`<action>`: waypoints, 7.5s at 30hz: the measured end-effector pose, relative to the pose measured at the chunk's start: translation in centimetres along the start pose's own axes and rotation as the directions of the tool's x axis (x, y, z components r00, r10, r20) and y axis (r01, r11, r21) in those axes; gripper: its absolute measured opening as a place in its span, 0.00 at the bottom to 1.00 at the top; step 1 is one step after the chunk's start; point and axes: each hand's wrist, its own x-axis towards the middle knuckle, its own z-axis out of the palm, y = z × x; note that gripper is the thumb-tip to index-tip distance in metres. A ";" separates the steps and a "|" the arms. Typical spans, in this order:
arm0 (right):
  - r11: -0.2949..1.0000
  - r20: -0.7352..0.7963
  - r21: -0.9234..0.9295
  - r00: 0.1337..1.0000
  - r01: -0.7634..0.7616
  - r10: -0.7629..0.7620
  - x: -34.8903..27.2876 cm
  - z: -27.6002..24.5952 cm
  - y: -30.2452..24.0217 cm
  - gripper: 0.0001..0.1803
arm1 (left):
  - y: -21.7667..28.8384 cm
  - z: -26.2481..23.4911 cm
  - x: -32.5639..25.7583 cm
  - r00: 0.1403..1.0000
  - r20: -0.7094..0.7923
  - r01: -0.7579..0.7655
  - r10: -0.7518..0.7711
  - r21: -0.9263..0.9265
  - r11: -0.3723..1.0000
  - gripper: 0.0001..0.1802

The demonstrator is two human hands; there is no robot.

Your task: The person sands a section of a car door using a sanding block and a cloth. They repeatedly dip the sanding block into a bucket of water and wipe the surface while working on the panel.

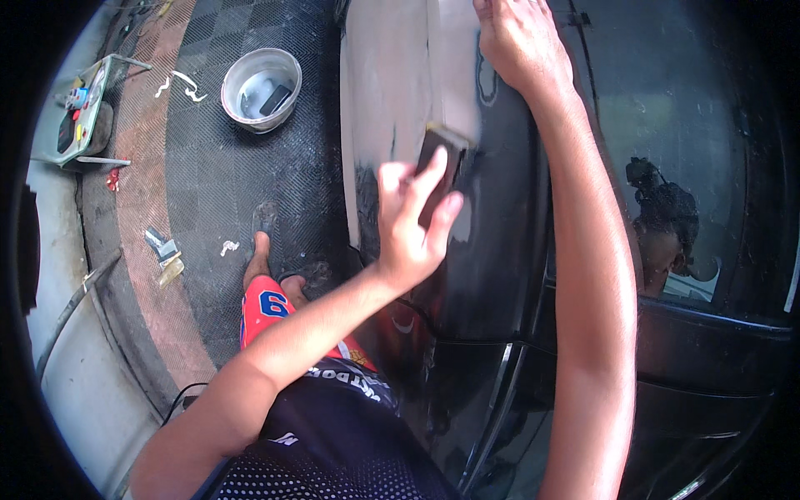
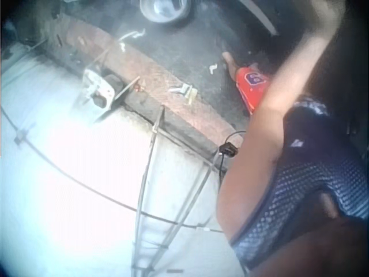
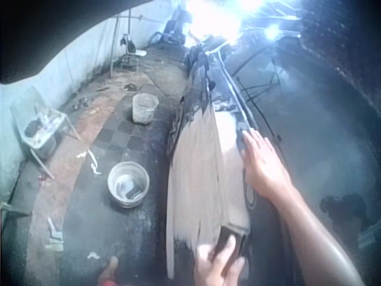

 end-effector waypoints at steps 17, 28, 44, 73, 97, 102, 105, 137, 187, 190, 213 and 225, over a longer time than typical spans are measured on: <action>0.999 -0.009 0.043 1.000 0.000 0.000 0.9 -0.5 -2.0 0.27 | -6.6 1.3 11.6 0.982 -0.188 0.009 0.024 0.173 0.985 0.22; 1.000 -0.073 -0.021 0.997 0.011 -0.012 -0.1 1.5 0.0 0.29 | -5.8 1.9 10.4 0.995 -0.102 0.009 -0.005 0.036 0.999 0.25; 0.999 0.009 -0.024 1.000 0.022 -0.022 1.3 0.4 -2.3 0.30 | -13.0 4.2 26.1 0.953 -0.281 0.146 -0.110 0.110 0.983 0.25; 0.991 0.285 0.059 0.954 -0.119 0.098 2.3 -3.3 -3.4 0.36 | -15.8 7.1 34.4 0.948 -0.281 0.187 -0.147 0.120 0.975 0.24; 0.991 0.297 0.080 0.951 -0.111 0.083 2.5 -3.3 -3.3 0.37 | -17.5 7.3 42.4 0.942 -0.289 0.233 -0.169 0.202 0.951 0.22; 0.977 0.309 0.124 0.943 -0.171 0.126 1.0 -3.6 -2.6 0.38 | -9.0 3.0 19.8 0.999 -0.028 0.023 -0.024 -0.032 0.999 0.28; 0.983 0.309 0.116 0.946 -0.145 0.104 1.3 -3.5 -2.6 0.38 | -10.5 4.1 24.0 0.992 -0.006 0.126 -0.126 -0.032 0.992 0.25; 0.978 -0.072 0.208 0.997 -0.020 0.036 2.2 -1.2 -2.5 0.26 | -8.2 2.6 19.7 0.951 -0.248 0.226 -0.186 0.143 0.964 0.22; 0.982 0.230 0.131 0.967 -0.139 0.106 1.0 -2.9 -2.6 0.34 | -11.7 5.6 26.0 0.987 -0.153 0.057 -0.056 0.002 0.998 0.24; 0.988 0.221 0.116 0.972 -0.104 0.076 2.1 -3.2 -3.1 0.34 | -16.0 6.6 36.8 0.952 -0.264 0.191 -0.157 0.110 0.975 0.25; 0.985 0.302 0.087 0.946 -0.150 0.118 0.8 -3.1 -2.3 0.36 | -10.8 6.4 26.9 0.974 -0.156 0.162 -0.164 -0.022 0.987 0.21; 0.986 0.117 0.112 0.987 -0.123 0.110 -0.6 -2.1 -1.5 0.31 | -19.9 -16.6 27.4 0.878 0.191 0.447 -0.439 -0.002 0.894 0.28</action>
